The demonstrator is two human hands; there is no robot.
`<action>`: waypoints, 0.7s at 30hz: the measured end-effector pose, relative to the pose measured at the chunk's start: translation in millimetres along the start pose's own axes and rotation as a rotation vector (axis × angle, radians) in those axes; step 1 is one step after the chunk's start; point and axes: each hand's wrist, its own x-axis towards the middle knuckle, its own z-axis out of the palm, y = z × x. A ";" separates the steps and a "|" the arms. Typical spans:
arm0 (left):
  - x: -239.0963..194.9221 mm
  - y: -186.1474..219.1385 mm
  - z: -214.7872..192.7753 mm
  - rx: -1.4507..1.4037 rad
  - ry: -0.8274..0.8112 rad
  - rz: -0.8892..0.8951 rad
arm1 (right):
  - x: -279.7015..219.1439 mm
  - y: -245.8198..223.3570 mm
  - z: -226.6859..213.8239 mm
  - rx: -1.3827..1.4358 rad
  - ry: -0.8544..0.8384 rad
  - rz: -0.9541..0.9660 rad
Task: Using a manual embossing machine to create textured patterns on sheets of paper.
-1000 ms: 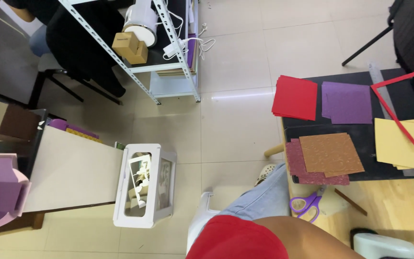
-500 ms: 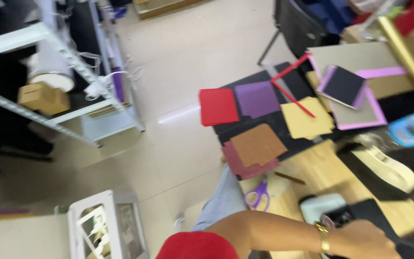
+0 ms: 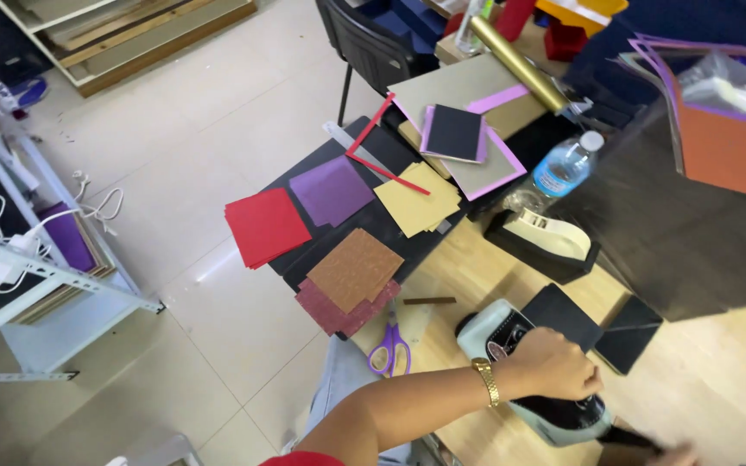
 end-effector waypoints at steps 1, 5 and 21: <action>0.1 -0.5 -0.4 0.021 0.013 -0.017 | -4.4 18.6 22.0 -0.005 0.007 0.027; 0.1 -1.9 2.8 0.083 0.234 0.065 | -7.2 136.8 138.5 -0.490 -0.343 0.291; -2.3 -8.0 3.3 0.155 0.097 0.124 | -37.4 -30.3 60.9 0.000 -0.054 0.079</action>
